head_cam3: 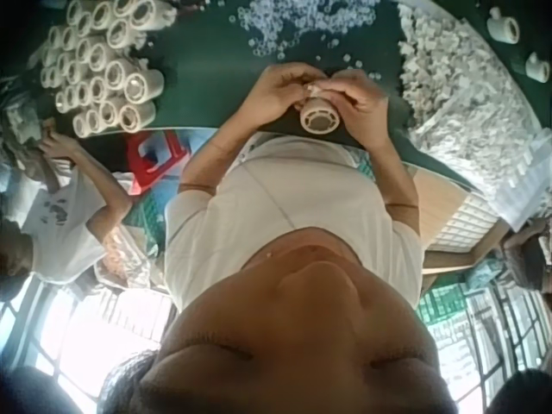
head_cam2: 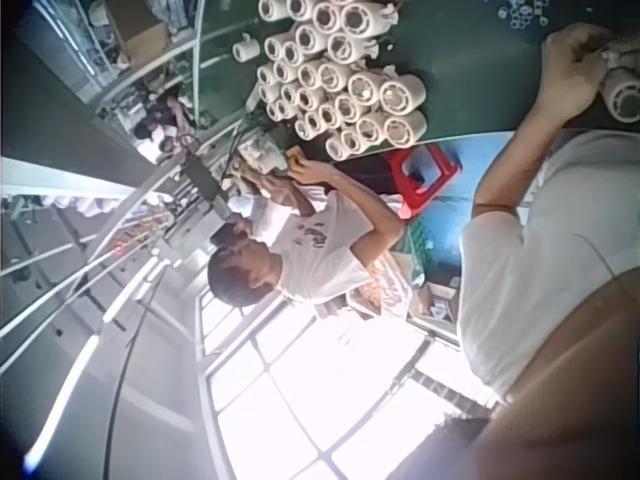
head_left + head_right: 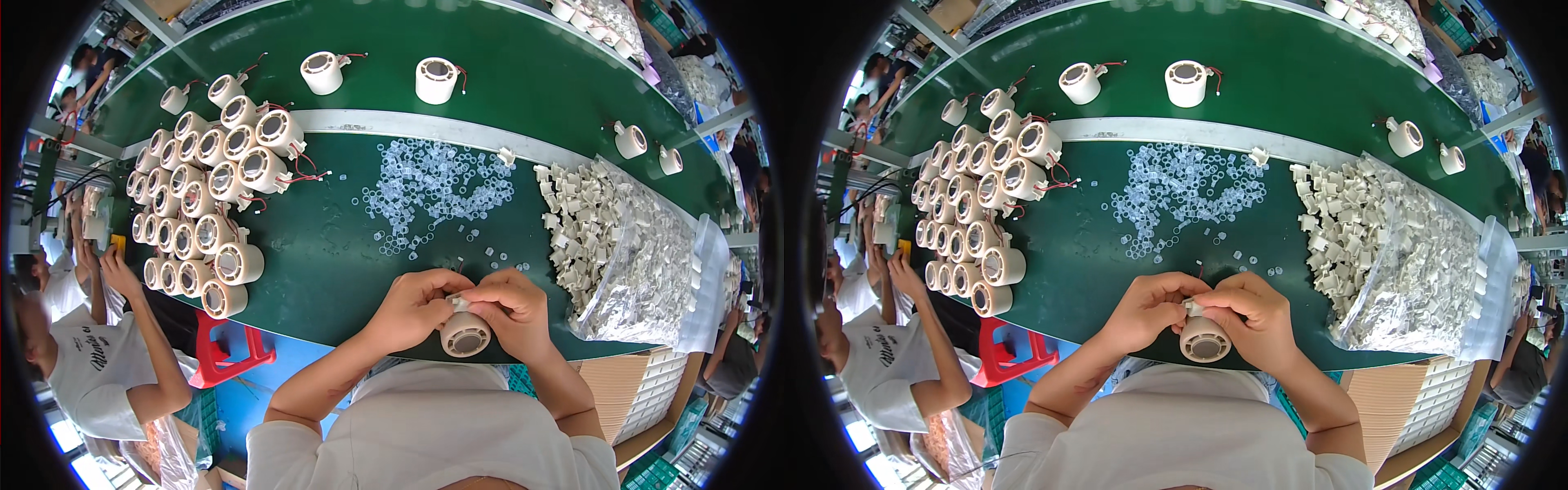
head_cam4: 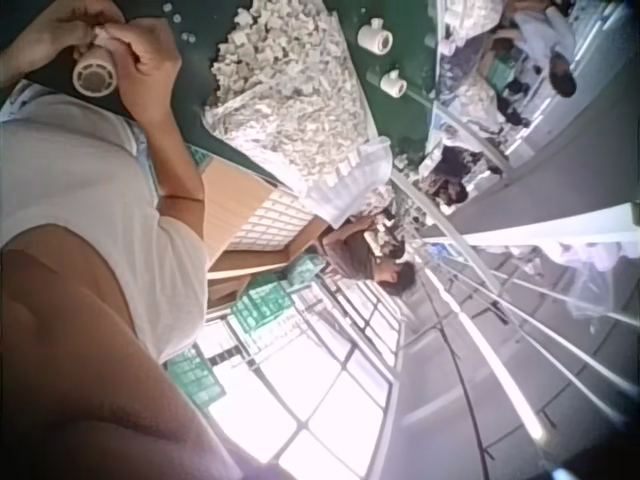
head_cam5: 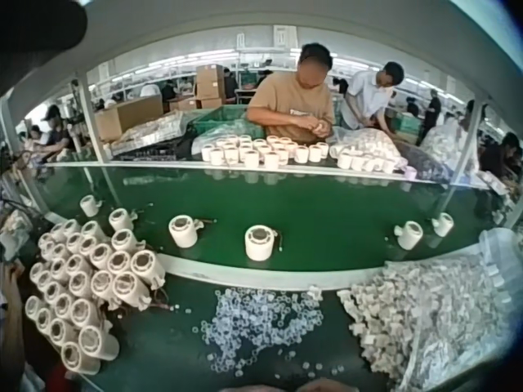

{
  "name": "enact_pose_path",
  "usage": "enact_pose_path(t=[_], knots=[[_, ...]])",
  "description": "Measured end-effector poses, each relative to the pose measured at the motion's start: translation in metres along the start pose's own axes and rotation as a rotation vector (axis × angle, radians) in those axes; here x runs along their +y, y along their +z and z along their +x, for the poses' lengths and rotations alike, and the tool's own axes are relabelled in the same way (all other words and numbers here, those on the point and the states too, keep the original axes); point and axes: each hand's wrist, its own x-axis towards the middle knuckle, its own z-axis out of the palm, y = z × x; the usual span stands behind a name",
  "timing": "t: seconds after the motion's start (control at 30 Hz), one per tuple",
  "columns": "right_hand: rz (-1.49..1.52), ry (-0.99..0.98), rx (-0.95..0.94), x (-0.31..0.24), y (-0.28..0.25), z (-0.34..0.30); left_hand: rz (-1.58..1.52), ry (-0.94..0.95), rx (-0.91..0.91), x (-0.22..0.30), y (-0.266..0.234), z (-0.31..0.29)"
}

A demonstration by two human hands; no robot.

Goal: Assembling components by placing small rings into white plastic housings on an industrial assembly line.

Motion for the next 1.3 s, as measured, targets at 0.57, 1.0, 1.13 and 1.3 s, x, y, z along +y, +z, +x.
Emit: enact_pose_path(t=[0.57,1.0,1.13,1.3], knots=[[-0.113,-0.087,-0.171,0.002,0.011,0.01,0.054,-0.002,0.023,0.016,-0.005,-0.019],[-0.769,-0.133,0.189,0.029,0.007,0.055,0.468,0.08,0.196,0.003,-0.001,-0.048],[-0.942,-0.079,0.143,0.041,0.013,0.064,0.947,0.172,0.134,-0.004,-0.001,-0.052],[-0.896,-0.118,0.173,0.039,0.008,0.062,0.79,0.225,0.161,0.008,-0.008,-0.048]])
